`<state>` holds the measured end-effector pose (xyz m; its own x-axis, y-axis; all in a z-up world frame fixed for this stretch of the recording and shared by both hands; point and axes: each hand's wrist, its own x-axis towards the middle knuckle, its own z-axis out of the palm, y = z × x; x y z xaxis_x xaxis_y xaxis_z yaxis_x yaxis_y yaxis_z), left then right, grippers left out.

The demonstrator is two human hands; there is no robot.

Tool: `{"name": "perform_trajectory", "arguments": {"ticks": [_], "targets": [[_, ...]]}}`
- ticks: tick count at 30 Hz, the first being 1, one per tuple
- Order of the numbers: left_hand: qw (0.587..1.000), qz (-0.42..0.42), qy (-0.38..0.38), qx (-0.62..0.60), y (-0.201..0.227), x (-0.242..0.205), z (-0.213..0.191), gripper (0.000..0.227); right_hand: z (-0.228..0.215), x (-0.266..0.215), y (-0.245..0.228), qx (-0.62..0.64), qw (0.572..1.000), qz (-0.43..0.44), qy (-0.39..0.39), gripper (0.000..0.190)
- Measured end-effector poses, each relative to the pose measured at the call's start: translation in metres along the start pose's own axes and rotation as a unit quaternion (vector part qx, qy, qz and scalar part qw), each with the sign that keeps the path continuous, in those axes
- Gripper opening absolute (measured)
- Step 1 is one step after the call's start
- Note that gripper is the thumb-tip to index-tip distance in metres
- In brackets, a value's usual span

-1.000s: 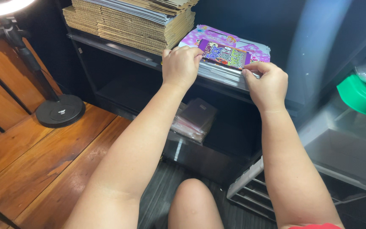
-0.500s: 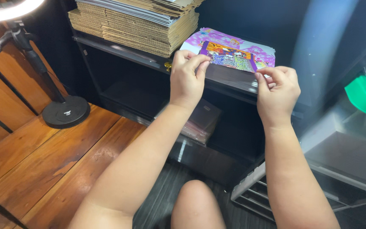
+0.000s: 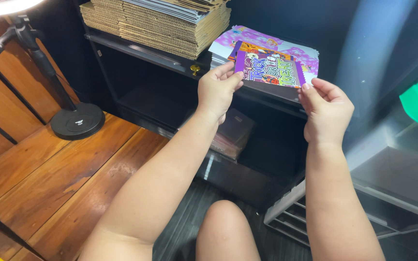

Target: The person takes various stationery items, including photo paper and sticker packs, from a shelf and places them on a wooden bench. They repeatedly move items between the shelf and the bench, stacking them.

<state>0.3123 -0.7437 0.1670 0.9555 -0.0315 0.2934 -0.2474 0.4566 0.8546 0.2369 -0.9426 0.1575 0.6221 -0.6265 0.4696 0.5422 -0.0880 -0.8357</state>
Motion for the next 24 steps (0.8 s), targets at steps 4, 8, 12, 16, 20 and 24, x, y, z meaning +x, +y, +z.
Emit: {"name": "perform_trajectory", "arguments": {"ticks": [4,8,12,16,20,24], "targets": [[0.999,-0.036,-0.011,-0.012,0.0,-0.003,-0.001,0.052,0.002,-0.007,-0.004,0.034,0.997,0.066,0.02,0.029],[0.999,-0.032,-0.005,-0.006,-0.004,-0.005,-0.004,0.051,0.002,-0.012,-0.004,0.063,0.994,0.087,0.021,0.026],[1.0,-0.026,-0.001,0.001,0.001,-0.01,-0.009,0.049,0.004,-0.015,-0.003,0.067,0.994,0.088,0.012,0.026],[0.999,-0.024,0.003,-0.043,0.016,-0.022,-0.019,0.05,0.01,-0.022,-0.007,0.075,0.993,0.086,-0.005,0.027],[0.999,-0.014,0.031,-0.043,0.044,-0.045,-0.043,0.05,0.034,-0.044,-0.018,0.086,0.992,0.08,-0.04,0.03],[0.995,0.021,0.09,-0.034,0.06,-0.059,-0.089,0.05,0.074,-0.073,-0.019,0.105,0.986,0.097,-0.082,0.029]]}}
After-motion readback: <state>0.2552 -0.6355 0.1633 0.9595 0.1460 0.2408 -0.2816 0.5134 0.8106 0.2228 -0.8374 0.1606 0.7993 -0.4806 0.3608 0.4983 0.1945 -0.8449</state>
